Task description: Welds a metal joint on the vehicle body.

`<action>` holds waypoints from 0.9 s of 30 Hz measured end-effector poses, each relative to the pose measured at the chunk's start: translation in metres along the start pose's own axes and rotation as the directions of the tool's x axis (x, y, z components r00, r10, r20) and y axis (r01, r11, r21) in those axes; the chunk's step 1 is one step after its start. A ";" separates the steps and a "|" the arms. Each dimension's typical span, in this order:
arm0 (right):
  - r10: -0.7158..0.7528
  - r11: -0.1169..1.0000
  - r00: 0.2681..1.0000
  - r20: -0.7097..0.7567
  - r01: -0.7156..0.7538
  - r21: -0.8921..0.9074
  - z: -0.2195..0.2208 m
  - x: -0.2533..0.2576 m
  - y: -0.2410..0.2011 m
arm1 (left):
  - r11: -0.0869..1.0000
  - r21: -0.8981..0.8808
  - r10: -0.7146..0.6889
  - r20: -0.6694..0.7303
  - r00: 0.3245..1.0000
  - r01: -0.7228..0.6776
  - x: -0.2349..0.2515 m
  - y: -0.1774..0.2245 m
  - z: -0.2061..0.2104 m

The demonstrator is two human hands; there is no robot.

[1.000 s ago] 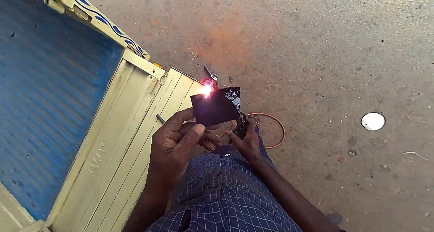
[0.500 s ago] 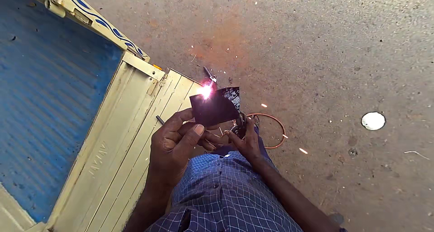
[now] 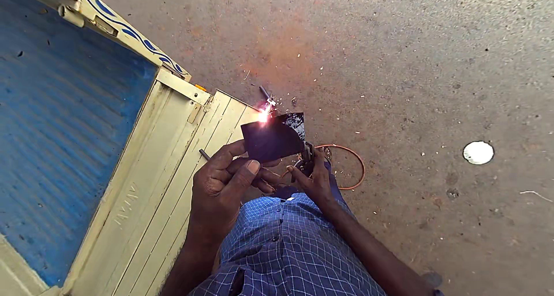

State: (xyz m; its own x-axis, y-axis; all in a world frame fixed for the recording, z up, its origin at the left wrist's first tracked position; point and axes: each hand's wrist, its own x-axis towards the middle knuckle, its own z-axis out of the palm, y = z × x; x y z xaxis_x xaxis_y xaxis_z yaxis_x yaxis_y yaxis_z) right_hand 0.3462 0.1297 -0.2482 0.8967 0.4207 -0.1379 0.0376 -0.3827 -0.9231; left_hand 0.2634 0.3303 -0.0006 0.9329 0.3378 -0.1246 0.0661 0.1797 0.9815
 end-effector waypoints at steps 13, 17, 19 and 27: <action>0.004 0.999 1.000 0.003 -0.004 0.034 -0.001 0.004 -0.002 | 0.999 0.033 -0.012 -0.010 1.000 0.012 -0.001 0.000 0.005; 0.023 1.000 1.000 -0.004 -0.023 0.014 0.000 0.004 0.002 | 1.000 0.008 -0.007 -0.006 1.000 0.007 -0.001 -0.001 0.005; 0.028 1.000 1.000 -0.005 -0.028 0.008 0.000 0.004 0.000 | 1.000 0.005 -0.014 -0.016 1.000 0.014 -0.002 0.000 0.006; 0.037 0.999 0.999 0.000 -0.037 0.017 0.001 0.007 0.000 | 1.000 0.015 -0.005 -0.009 1.000 0.005 -0.001 -0.001 0.006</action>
State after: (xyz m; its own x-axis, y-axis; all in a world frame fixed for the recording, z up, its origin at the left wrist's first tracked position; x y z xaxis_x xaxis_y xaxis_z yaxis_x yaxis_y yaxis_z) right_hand 0.3521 0.1335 -0.2491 0.8976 0.4059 -0.1719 -0.0032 -0.3839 -0.9234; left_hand 0.2643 0.3238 -0.0005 0.9293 0.3454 -0.1305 0.0760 0.1670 0.9830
